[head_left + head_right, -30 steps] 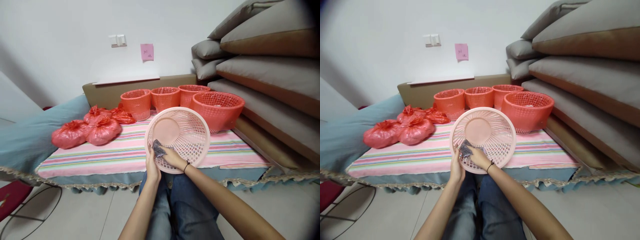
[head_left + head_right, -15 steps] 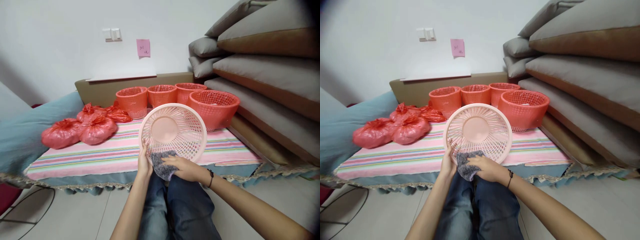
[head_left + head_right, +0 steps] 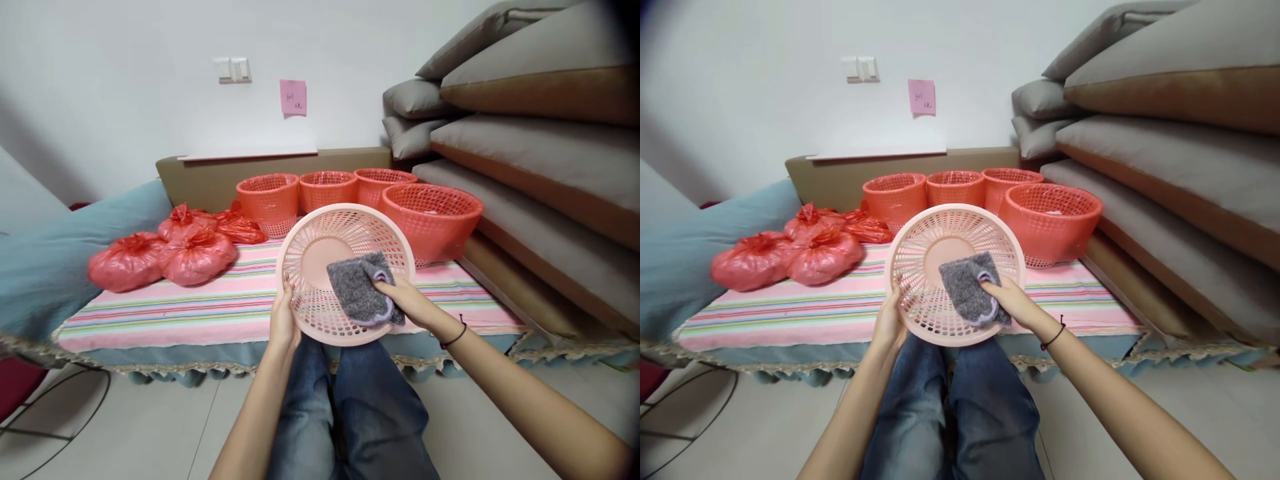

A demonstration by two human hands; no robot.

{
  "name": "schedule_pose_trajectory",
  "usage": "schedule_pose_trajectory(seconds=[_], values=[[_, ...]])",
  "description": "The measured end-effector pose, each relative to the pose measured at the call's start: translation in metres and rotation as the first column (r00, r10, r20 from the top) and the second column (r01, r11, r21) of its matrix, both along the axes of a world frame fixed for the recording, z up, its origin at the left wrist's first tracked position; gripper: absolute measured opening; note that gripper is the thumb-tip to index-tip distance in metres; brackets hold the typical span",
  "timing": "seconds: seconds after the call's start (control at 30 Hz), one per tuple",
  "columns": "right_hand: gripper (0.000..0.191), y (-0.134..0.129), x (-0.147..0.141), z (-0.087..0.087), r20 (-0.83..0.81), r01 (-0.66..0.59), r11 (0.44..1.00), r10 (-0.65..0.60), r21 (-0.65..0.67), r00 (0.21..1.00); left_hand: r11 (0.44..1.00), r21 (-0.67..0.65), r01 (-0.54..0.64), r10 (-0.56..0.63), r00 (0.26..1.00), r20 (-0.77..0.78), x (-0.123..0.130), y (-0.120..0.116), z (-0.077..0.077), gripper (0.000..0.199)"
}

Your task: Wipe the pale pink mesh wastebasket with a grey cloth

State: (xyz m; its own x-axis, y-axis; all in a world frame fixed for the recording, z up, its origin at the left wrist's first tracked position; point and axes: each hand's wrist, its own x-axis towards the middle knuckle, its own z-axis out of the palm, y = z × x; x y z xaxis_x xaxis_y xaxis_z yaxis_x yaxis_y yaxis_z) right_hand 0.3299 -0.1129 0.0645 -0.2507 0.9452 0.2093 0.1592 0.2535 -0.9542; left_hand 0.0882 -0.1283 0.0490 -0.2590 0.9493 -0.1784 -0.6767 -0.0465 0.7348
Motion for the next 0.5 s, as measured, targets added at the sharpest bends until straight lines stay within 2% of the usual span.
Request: schedule_pose_trajectory(seconds=[0.03, 0.1, 0.17, 0.2, 0.23, 0.3, 0.33, 0.4, 0.43, 0.47, 0.5], values=[[0.033, 0.004, -0.005, -0.002, -0.148, 0.014, 0.993, -0.031, -0.117, 0.989, 1.0, -0.004, -0.012, 0.012, 1.0, -0.005, -0.001, -0.001, 0.001, 0.044], [0.031, 0.011, -0.015, -0.004, -0.357, -0.065, 0.944, -0.058, -0.324, 0.932, 0.998, -0.006, -0.055, 0.054, 0.998, -0.025, -0.004, -0.003, 0.001, 0.045], [0.032, 0.02, -0.024, -0.004, -0.431, -0.155, 0.902, -0.037, -0.402, 0.902, 0.994, 0.007, -0.105, 0.105, 0.993, -0.055, -0.006, -0.005, 0.0, 0.044], [0.037, 0.025, -0.027, -0.003, -0.434, -0.173, 0.9, -0.021, -0.401, 0.901, 0.992, 0.02, -0.122, 0.123, 0.99, -0.071, -0.007, -0.006, -0.001, 0.044], [0.043, 0.03, -0.031, -0.001, -0.423, -0.162, 0.914, -0.011, -0.371, 0.906, 0.991, 0.037, -0.13, 0.133, 0.987, -0.089, -0.008, -0.007, -0.003, 0.044], [0.056, 0.043, -0.036, 0.004, -0.344, -0.039, 0.975, -0.04, -0.22, 0.938, 0.989, 0.068, -0.128, 0.136, 0.983, -0.124, -0.008, -0.008, -0.005, 0.047], [0.058, 0.05, -0.039, 0.006, -0.271, 0.056, 0.994, -0.08, -0.098, 0.959, 0.989, 0.075, -0.127, 0.136, 0.981, -0.139, -0.008, -0.009, -0.005, 0.047], [0.059, 0.06, -0.045, 0.005, -0.067, 0.161, 0.967, -0.151, 0.199, 0.986, 0.989, 0.076, -0.13, 0.141, 0.977, -0.158, -0.006, -0.01, -0.005, 0.046], [0.059, 0.063, -0.048, 0.002, 0.064, 0.13, 0.935, -0.159, 0.33, 0.985, 0.988, 0.076, -0.132, 0.143, 0.976, -0.162, -0.005, -0.01, -0.005, 0.045], [0.059, 0.063, -0.052, -0.004, 0.212, 0.044, 0.908, -0.144, 0.416, 0.967, 0.988, 0.079, -0.135, 0.146, 0.975, -0.165, -0.004, -0.011, -0.004, 0.044], [0.057, 0.062, -0.056, -0.011, 0.366, -0.074, 0.892, -0.107, 0.446, 0.924, 0.987, 0.084, -0.138, 0.151, 0.974, -0.167, -0.003, -0.011, -0.003, 0.043]])
